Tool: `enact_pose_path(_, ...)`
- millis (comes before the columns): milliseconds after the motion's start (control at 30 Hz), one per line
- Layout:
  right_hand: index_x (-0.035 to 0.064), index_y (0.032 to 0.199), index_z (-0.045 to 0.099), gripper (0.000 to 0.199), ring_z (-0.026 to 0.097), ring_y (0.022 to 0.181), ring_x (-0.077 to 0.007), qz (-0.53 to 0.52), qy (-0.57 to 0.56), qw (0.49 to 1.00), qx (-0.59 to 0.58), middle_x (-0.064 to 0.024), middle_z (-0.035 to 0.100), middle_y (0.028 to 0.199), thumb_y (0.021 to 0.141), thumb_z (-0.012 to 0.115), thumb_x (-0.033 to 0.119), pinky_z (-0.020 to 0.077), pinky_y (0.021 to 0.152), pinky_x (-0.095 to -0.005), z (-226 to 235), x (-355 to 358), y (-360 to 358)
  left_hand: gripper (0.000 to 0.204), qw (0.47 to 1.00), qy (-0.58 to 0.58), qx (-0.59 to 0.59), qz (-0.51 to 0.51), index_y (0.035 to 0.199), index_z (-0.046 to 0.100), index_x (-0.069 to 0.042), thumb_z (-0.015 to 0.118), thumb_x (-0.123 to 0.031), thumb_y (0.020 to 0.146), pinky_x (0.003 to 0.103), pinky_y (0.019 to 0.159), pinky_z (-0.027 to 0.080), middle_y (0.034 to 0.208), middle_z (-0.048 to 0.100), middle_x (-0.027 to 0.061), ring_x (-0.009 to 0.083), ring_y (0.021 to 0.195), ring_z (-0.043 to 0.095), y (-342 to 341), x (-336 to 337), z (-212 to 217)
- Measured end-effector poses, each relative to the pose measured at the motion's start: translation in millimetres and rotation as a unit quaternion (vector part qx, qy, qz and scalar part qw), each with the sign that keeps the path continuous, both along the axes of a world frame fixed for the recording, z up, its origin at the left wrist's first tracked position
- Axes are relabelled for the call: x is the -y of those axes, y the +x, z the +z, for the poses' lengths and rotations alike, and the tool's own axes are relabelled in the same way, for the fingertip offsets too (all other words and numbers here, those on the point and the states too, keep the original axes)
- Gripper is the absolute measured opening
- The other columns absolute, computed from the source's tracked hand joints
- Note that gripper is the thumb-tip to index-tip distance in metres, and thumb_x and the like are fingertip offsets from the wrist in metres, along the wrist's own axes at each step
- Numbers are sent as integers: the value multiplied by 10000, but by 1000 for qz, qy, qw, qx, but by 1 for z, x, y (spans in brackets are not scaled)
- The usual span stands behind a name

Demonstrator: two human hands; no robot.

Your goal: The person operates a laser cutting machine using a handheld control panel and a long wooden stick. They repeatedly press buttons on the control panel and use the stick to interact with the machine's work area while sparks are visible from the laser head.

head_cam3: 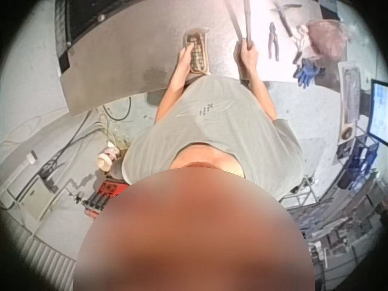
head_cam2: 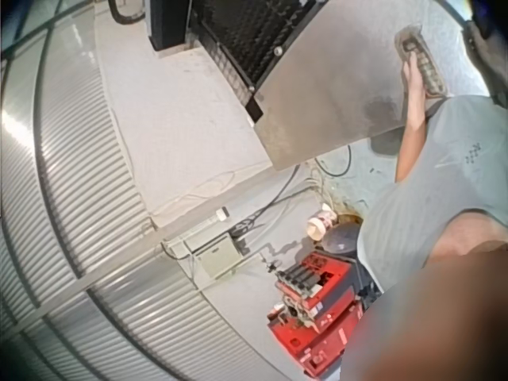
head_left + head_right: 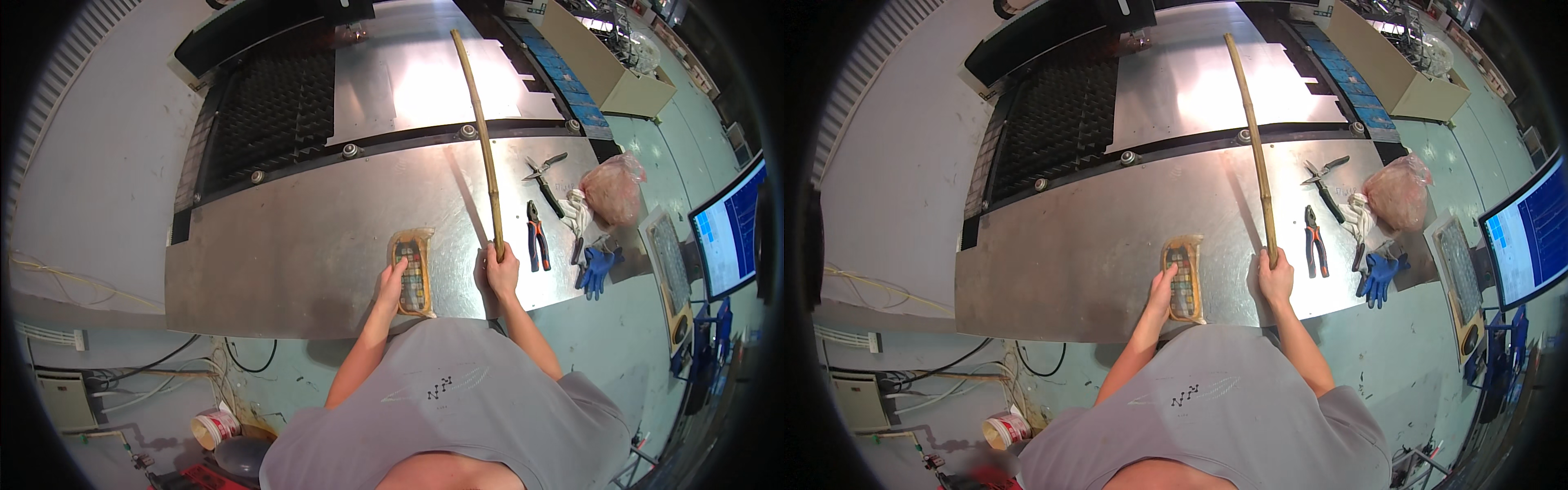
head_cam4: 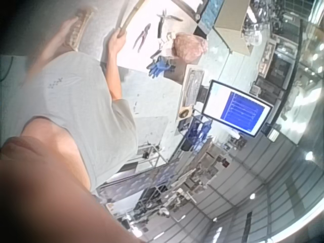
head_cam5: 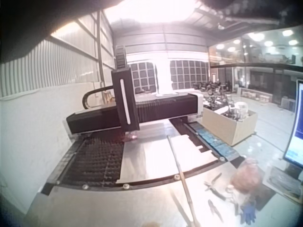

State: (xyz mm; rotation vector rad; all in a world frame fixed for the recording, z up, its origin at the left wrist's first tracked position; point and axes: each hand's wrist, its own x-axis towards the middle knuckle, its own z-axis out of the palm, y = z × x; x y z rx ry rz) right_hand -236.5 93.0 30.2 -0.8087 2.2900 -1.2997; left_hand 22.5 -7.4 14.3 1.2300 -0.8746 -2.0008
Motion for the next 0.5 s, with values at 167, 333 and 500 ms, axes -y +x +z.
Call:
enact_pose_path(167, 12, 1084, 705, 328, 718, 644, -299, 1, 10, 1000, -19, -146, 701, 697, 1032, 663, 333, 538, 633, -438, -1, 0, -1, 381, 1000, 6, -3, 0, 1269, 688, -32, 638, -359, 1080, 293, 894, 520, 1122, 722, 16, 111, 989, 658, 0, 1, 1)
enact_pose_path(333, 12, 1084, 704, 326, 717, 638, -299, 3, 9, 1000, -8, -141, 702, 694, 1033, 662, 331, 536, 625, -433, -1, 0, -1, 374, 1000, 0, -4, -3, 1264, 689, -36, 635, -357, 1082, 293, 894, 521, 1125, 722, 17, 111, 992, 659, 0, 0, 2)
enact_pose_path(500, 14, 1080, 705, 324, 713, 624, -289, 3, 1, 1000, -7, -134, 694, 677, 1034, 661, 332, 535, 619, -428, -1, 0, -1, 376, 1000, 1, -2, -5, 1268, 687, -33, 634, -356, 1083, 293, 899, 519, 1128, 721, 19, 113, 999, 660, -1, 0, 4)
